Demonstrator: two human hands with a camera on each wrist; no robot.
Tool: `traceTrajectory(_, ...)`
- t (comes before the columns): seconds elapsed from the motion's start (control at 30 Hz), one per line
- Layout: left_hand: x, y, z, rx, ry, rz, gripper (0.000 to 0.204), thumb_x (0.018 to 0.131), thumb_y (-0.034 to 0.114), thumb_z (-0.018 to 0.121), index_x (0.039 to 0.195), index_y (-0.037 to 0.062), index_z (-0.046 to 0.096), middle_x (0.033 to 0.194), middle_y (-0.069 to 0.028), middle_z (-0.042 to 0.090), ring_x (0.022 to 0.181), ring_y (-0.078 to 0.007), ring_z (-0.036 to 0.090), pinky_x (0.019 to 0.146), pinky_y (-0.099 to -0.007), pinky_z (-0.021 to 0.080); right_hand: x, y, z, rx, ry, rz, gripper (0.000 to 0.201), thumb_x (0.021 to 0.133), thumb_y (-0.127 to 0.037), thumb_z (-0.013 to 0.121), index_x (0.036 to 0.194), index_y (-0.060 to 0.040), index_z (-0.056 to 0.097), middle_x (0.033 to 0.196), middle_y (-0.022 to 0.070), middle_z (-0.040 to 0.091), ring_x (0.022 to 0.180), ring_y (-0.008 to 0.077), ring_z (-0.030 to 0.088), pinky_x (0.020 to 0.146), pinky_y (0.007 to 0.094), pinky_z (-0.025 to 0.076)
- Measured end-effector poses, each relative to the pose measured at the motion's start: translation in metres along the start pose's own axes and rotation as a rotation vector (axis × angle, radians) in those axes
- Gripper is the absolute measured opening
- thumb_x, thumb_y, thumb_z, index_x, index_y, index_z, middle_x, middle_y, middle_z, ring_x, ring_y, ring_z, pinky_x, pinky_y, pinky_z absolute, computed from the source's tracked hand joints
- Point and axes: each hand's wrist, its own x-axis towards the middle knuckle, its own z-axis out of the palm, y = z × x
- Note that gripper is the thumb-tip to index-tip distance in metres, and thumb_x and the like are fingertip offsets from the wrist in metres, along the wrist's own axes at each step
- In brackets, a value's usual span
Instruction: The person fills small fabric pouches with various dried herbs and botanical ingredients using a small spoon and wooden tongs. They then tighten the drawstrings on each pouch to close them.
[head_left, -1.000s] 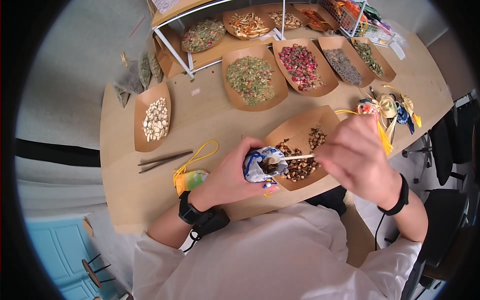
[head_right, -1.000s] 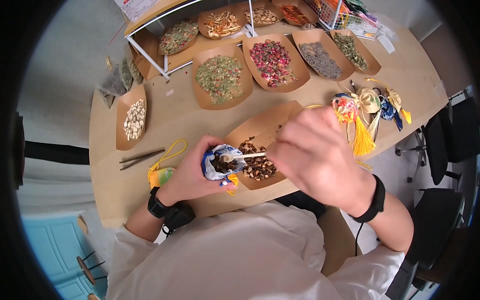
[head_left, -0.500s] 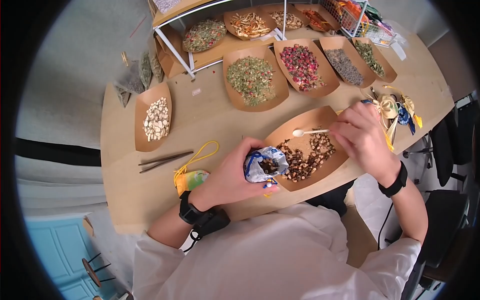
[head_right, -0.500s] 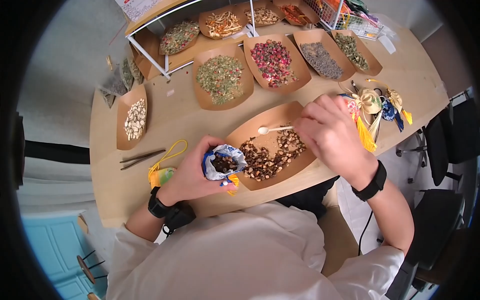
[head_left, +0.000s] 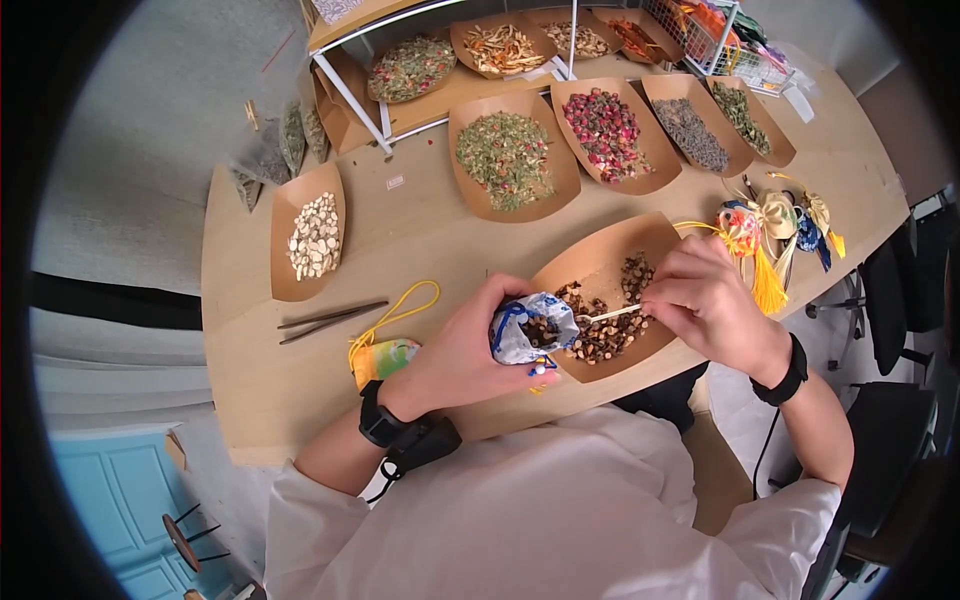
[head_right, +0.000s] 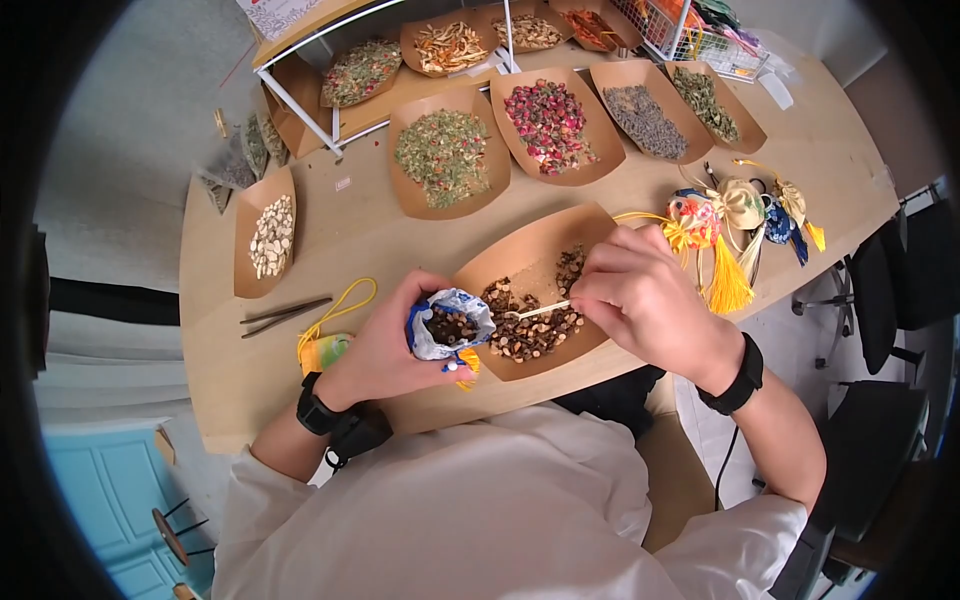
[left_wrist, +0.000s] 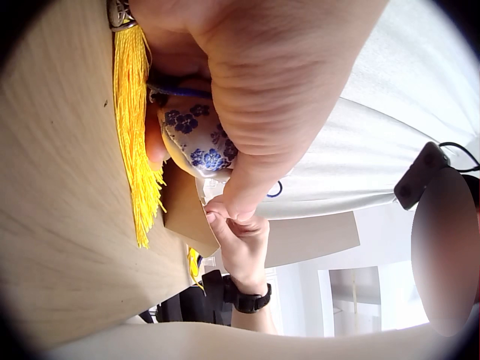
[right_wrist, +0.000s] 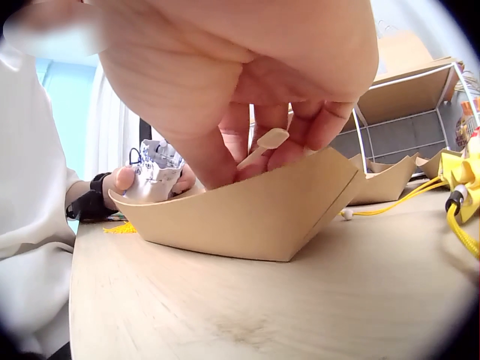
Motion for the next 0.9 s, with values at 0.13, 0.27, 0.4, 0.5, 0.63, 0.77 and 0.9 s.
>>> traceTrajectory(0.13, 0.000, -0.003, 0.001, 0.019, 0.012, 0.031, 0.073, 0.072, 0.026, 0.094, 0.126, 0.0030, 0.050, 0.115, -0.0088, 0.061, 0.107, -0.0167, 0.062, 0.094, -0.0331, 0.051, 0.002, -0.002, 0.003, 0.061, -0.009, 0.019, 0.008, 0.079, -0.004, 0.079, 0.086, -0.0067, 0.075, 0.086, 0.0037, 0.065, 0.087, 0.0226, 0.058, 0.082, 0.0359, 0.039)
traceTrajectory(0.27, 0.000, -0.002, 0.001, -0.007, 0.010, 0.025, 0.073, 0.072, 0.026, 0.094, 0.126, 0.0031, 0.050, 0.114, -0.0089, 0.061, 0.106, -0.0166, 0.062, 0.094, -0.0331, 0.051, 0.002, 0.001, 0.003, 0.112, 0.007, 0.035, 0.008, 0.079, -0.004, 0.078, 0.086, -0.0074, 0.075, 0.084, 0.0027, 0.063, 0.087, 0.0224, 0.056, 0.083, 0.0366, 0.038)
traceTrajectory(0.4, 0.000, -0.001, 0.000, 0.013, 0.004, 0.016, 0.073, 0.072, 0.026, 0.094, 0.126, 0.0031, 0.050, 0.115, -0.0090, 0.061, 0.106, -0.0163, 0.062, 0.094, -0.0331, 0.051, -0.002, 0.006, -0.001, 0.111, 0.007, 0.040, 0.009, 0.079, -0.003, 0.077, 0.087, -0.0067, 0.075, 0.085, 0.0027, 0.064, 0.088, 0.0228, 0.057, 0.085, 0.0364, 0.039)
traceTrajectory(0.5, 0.000, -0.001, 0.000, 0.019, 0.002, 0.027, 0.073, 0.072, 0.026, 0.094, 0.126, 0.0030, 0.050, 0.115, -0.0091, 0.062, 0.106, -0.0162, 0.062, 0.094, -0.0331, 0.051, -0.007, 0.009, -0.008, 0.135, 0.031, 0.076, 0.007, 0.080, -0.003, 0.079, 0.086, -0.0048, 0.076, 0.086, 0.0037, 0.066, 0.088, 0.0226, 0.058, 0.088, 0.0360, 0.039)
traceTrajectory(0.63, 0.000, 0.000, 0.000, 0.024, 0.003, 0.018, 0.073, 0.072, 0.026, 0.094, 0.126, 0.0030, 0.050, 0.115, -0.0092, 0.062, 0.106, -0.0164, 0.063, 0.094, -0.0332, 0.051, -0.007, 0.008, -0.019, 0.120, 0.065, 0.104, 0.009, 0.080, -0.003, 0.077, 0.088, -0.0055, 0.075, 0.086, 0.0042, 0.065, 0.086, 0.0239, 0.057, 0.086, 0.0366, 0.039)
traceTrajectory(0.77, 0.000, -0.001, 0.000, 0.015, 0.007, 0.036, 0.072, 0.073, 0.026, 0.093, 0.126, 0.0031, 0.050, 0.114, -0.0091, 0.062, 0.106, -0.0165, 0.063, 0.094, -0.0332, 0.051, 0.002, -0.006, -0.036, 0.065, 0.061, 0.078, 0.008, 0.080, -0.003, 0.077, 0.087, -0.0054, 0.075, 0.083, 0.0039, 0.062, 0.086, 0.0232, 0.057, 0.082, 0.0370, 0.039)
traceTrajectory(0.9, 0.000, -0.001, 0.000, 0.037, 0.010, 0.036, 0.072, 0.073, 0.026, 0.093, 0.126, 0.0030, 0.050, 0.115, -0.0093, 0.062, 0.105, -0.0166, 0.063, 0.094, -0.0332, 0.051, 0.014, -0.024, -0.035, 0.030, 0.094, 0.018, 0.012, 0.077, -0.004, 0.079, 0.087, -0.0066, 0.074, 0.082, 0.0031, 0.061, 0.085, 0.0224, 0.056, 0.080, 0.0370, 0.038)
